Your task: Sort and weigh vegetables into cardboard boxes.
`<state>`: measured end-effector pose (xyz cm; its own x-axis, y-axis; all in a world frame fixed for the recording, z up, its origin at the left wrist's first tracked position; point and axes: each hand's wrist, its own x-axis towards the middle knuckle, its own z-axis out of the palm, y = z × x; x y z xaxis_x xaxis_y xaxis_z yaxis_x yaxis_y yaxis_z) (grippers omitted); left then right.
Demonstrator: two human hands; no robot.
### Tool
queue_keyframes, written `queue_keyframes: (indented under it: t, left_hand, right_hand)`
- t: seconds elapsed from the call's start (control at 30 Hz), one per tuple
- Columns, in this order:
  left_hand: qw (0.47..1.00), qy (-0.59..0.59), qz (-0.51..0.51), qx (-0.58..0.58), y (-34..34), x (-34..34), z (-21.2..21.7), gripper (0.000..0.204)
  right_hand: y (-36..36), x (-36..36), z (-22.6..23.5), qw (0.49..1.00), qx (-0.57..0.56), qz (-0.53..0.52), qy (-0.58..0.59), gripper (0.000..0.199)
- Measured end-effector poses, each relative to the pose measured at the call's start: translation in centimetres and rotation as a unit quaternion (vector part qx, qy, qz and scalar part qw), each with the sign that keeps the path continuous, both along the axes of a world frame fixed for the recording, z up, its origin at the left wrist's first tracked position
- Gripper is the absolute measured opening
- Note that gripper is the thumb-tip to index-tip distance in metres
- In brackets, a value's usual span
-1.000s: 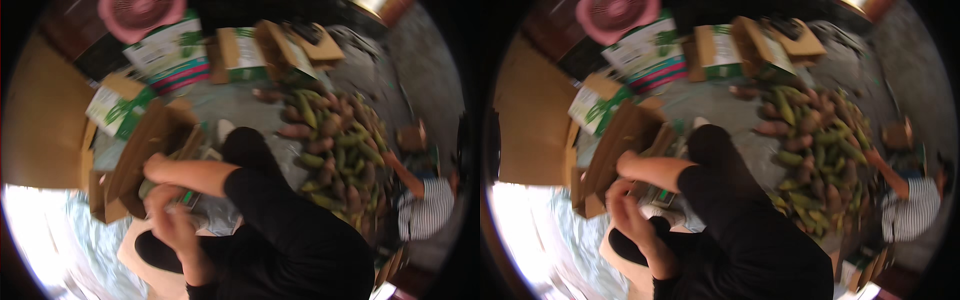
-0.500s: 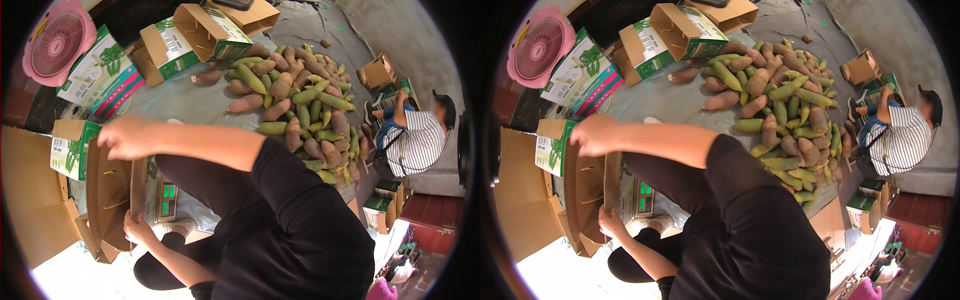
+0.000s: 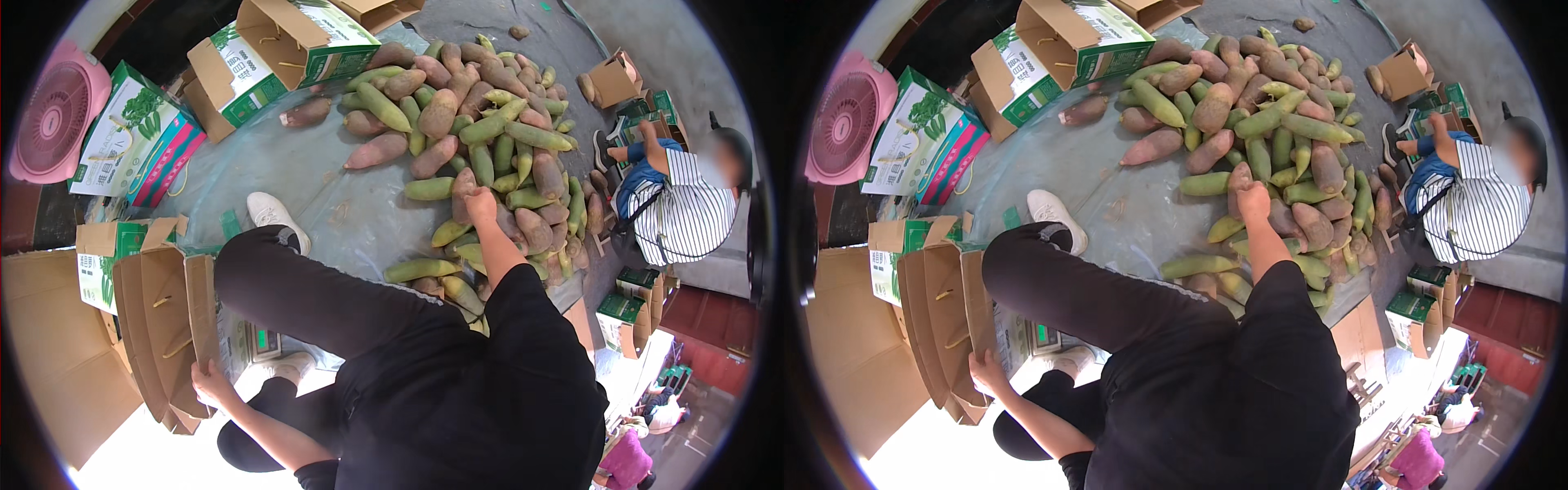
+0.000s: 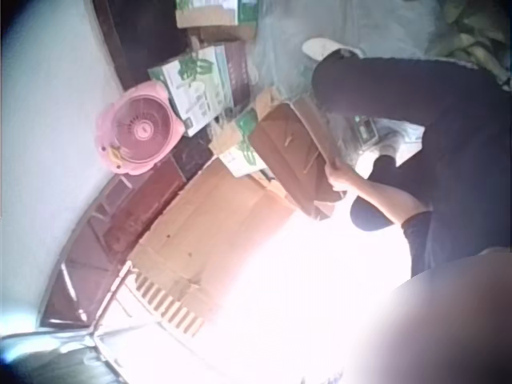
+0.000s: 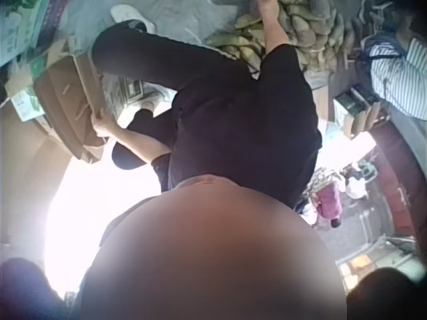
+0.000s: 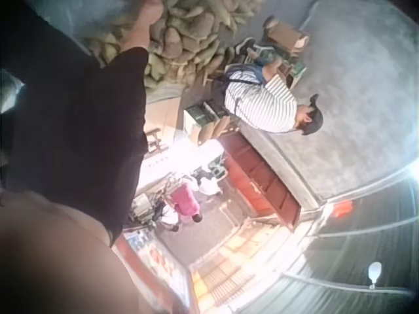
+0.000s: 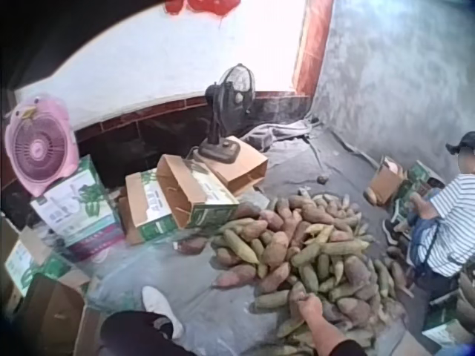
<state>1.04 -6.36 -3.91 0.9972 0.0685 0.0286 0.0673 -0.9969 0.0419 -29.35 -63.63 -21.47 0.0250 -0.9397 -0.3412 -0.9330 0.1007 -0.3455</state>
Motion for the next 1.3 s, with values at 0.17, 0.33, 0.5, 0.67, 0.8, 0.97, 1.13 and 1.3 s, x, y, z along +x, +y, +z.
queue_keyframes:
  t: [0.17,0.33,0.5,0.67,0.8,0.97,1.13,1.3]
  left_hand:
    - [1.0,0.005,0.016,-0.01,-1.1,0.0,0.6,0.037]
    - [1.0,-0.02,0.013,-0.015,-1.0,0.1,-1.1,0.035]
    - [0.999,0.0,0.035,-0.038,0.5,0.0,-0.6,0.034]
    - [1.0,0.005,0.029,-0.004,0.1,0.0,-0.2,0.025]
    - [0.998,-0.049,0.018,-0.037,0.8,-0.5,-0.4,0.019]
    - [1.0,-0.023,0.002,0.002,-2.9,-0.5,1.7,0.018]
    - [1.0,-0.023,-0.001,-0.004,-2.1,-0.9,1.4,0.017]
    - [1.0,-0.014,0.0,-0.004,-1.8,-0.9,2.2,0.015]
  right_hand:
    - [-1.5,-0.7,-0.8,0.999,0.016,-0.039,0.011,0.047]
    - [-2.1,-1.0,-1.3,0.996,0.073,-0.045,0.027,0.07]
    - [-0.8,2.0,0.1,0.983,0.142,-0.081,0.083,0.076]
    - [-0.8,2.1,-0.7,0.982,0.147,-0.078,0.094,0.076]
    - [-0.6,2.1,-3.5,0.995,0.099,0.015,0.025,0.072]
    - [-0.4,5.6,-2.4,0.964,0.039,0.131,-0.227,0.064]
    - [1.8,18.0,8.7,0.895,0.095,0.273,-0.34,0.067]
    - [10.1,29.9,23.4,0.767,0.073,0.467,-0.434,0.068]
